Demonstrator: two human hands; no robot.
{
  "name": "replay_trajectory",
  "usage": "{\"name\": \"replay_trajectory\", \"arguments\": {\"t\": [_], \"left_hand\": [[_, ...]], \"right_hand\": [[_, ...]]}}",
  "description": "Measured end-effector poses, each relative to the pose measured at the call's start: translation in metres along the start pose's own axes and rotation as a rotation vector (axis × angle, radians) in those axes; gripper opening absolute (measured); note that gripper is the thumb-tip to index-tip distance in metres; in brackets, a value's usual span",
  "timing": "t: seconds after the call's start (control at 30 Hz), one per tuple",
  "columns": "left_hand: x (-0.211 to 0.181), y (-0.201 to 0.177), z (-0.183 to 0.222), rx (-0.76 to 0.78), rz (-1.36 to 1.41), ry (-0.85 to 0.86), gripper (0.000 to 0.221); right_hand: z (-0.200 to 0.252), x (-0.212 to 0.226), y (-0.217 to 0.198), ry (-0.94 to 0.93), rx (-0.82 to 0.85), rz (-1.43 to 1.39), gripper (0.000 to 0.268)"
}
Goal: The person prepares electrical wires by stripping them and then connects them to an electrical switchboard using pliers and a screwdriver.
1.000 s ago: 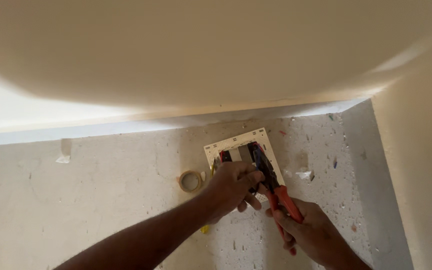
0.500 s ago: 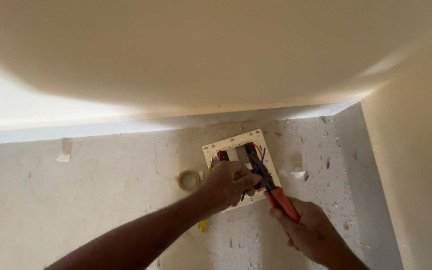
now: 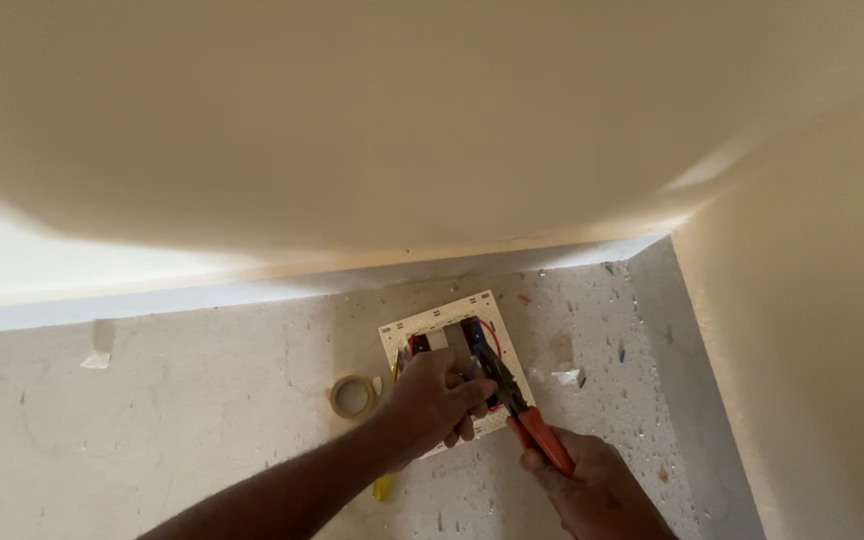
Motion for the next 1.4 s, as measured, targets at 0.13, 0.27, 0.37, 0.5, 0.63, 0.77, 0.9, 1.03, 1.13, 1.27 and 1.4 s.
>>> {"name": "replay_trajectory", "arguments": {"t": [0.13,0.27,0.37,0.5,0.63,0.77,0.9,1.03,1.13,1.27,1.4], "left_hand": [[0.003,0.009,-0.004,0.074,-0.154,-0.087,0.023],[-0.007,0.016,-0.019,0.060,-0.570,-0.115,0.021],[-0.034,0.013,-0.029,-0.087,-1.111,0.035,0.035],[-0.046,0.014,-0.028,-0.099,-0.874,0.224,0.026],[-0.030,0.013,-0.014,0.056,-0.309,0.298,0.021],[0.000,0.010,-0.010,0.068,-0.214,0.195,0.021],[-0.007,0.006,-0.012,0.062,-0.311,0.365,0.025],[-0.008,0.003,-0.015,0.080,-0.355,0.363,0.026],[0.004,0.000,-0.016,0.072,-0.342,0.200,0.025],[0.006,0.004,-0.018,0.099,-0.237,0.169,0.024],[0.006,0.009,-0.023,0.072,-0.241,0.246,0.024]], "right_hand": [[0.010,0.026,-0.008,-0.268,-0.131,0.120,0.050],[0.014,0.027,-0.018,-0.242,-0.239,0.259,0.047],[0.013,0.027,-0.022,-0.279,-0.238,0.261,0.046],[0.010,0.021,-0.021,-0.270,-0.186,0.137,0.038],[0.010,0.004,-0.011,-0.087,-0.072,-0.136,0.035],[0.011,0.007,-0.004,-0.108,-0.022,-0.119,0.031],[0.013,0.009,-0.001,-0.127,-0.011,-0.102,0.034],[0.014,0.007,-0.002,-0.167,-0.047,-0.023,0.032],[0.017,0.011,-0.004,-0.259,-0.083,0.058,0.033],[0.015,0.011,-0.005,-0.215,-0.087,0.105,0.033],[0.011,0.003,-0.005,-0.092,-0.069,-0.053,0.022]]}}
Point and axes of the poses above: each hand's wrist, its own z-axis away from the middle knuckle, its own y-axis out of the palm, x = y × z, the point moved 8 cm from there along -z, towards the middle knuckle, and after that the axes turned 1 degree about x, right-handed, at the moved point
